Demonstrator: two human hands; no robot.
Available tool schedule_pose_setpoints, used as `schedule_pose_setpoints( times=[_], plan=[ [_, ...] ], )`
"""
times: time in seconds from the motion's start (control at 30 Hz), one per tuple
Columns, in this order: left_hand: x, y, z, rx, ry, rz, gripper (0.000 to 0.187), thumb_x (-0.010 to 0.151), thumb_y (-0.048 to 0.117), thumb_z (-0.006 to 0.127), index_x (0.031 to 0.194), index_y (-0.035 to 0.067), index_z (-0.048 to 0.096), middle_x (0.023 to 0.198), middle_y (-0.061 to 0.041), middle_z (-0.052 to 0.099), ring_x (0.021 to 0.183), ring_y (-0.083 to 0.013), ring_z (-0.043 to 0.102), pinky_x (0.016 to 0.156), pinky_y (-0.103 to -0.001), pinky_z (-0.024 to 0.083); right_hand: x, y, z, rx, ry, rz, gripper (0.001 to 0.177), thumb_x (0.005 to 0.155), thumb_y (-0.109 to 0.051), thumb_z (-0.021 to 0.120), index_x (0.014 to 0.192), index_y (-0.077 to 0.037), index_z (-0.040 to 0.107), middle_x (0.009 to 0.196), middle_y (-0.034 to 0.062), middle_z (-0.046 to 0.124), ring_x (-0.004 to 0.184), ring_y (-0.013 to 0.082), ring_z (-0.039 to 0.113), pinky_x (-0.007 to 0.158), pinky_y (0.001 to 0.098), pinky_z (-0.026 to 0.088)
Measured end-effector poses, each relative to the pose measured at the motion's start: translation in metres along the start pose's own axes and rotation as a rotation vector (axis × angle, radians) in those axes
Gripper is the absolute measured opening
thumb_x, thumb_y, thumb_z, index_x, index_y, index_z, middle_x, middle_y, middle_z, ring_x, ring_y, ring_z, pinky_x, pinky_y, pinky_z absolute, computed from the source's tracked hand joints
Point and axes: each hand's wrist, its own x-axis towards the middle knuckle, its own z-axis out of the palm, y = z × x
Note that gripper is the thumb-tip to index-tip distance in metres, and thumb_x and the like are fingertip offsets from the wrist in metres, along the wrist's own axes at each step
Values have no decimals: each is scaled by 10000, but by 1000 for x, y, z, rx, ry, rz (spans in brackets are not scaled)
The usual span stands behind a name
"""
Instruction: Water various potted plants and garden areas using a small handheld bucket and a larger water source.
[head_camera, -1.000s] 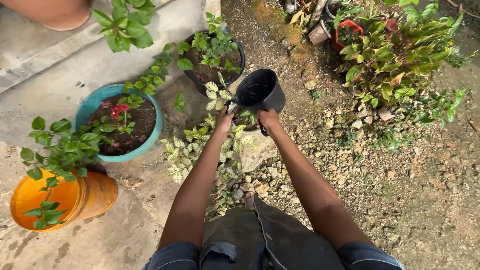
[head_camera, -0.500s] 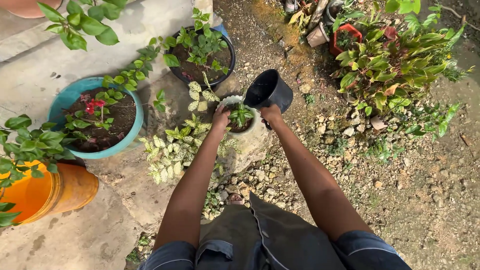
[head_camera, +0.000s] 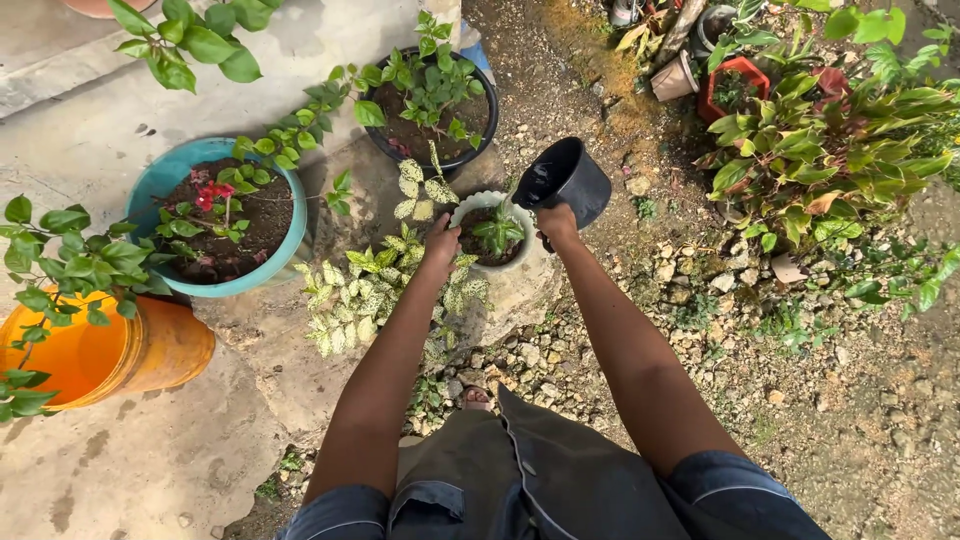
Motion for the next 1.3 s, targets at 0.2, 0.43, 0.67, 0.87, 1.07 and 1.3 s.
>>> schedule_pose_setpoints(
  times=[0.2, 0.43, 0.67, 0.87, 1.07, 1.3],
  plan=[
    [-1, 5, 3, 1, 16, -19, 623, 1014, 274, 538, 1596, 361, 330, 1438, 31, 540, 1127, -169, 559, 936, -500, 440, 10, -2, 3, -53, 18, -52, 353, 889, -259, 693, 878, 92, 724, 801, 192, 746, 661, 254, 743, 609, 414, 558],
    [-2, 13, 8, 46, 32, -8, 611, 1012, 285, 533, 1588, 370, 347, 1497, 16, 544, 1245, -208, 576, 929, -456, 454, 13, -2, 6, -21, 26, -40, 330, 897, -232, 684, 907, 97, 698, 837, 199, 746, 654, 272, 752, 578, 408, 567],
    [3, 24, 12, 21, 34, 7, 621, 1011, 281, 536, 1588, 377, 329, 1516, 22, 534, 1215, -202, 575, 915, -471, 461, 26, -3, 8, -66, 43, -58, 255, 864, -142, 669, 966, 92, 657, 804, 216, 738, 642, 281, 750, 567, 391, 566],
    [29, 30, 10, 56, 70, 105, 677, 1015, 225, 550, 1634, 293, 284, 1478, -147, 565, 930, -248, 591, 678, -376, 483, 47, -8, 20, 416, -105, -49, 189, 839, -46, 614, 845, 135, 669, 692, 167, 669, 525, 239, 631, 492, 365, 503],
    [27, 41, -8, -28, 119, 178, 701, 999, 199, 573, 1631, 305, 289, 1410, -122, 619, 907, -99, 575, 582, -245, 437, 77, -50, 43, 654, -276, -83, 95, 831, 10, 597, 802, 89, 640, 669, 155, 651, 500, 230, 598, 461, 365, 503],
    [29, 28, -40, -166, 224, 154, 687, 963, 183, 584, 1606, 310, 377, 1249, -105, 702, 820, -189, 522, 566, -307, 400, 106, -124, 84, 339, -226, -291, 76, 738, 66, 676, 683, 114, 658, 649, 204, 659, 517, 266, 662, 447, 384, 516]
  ],
)
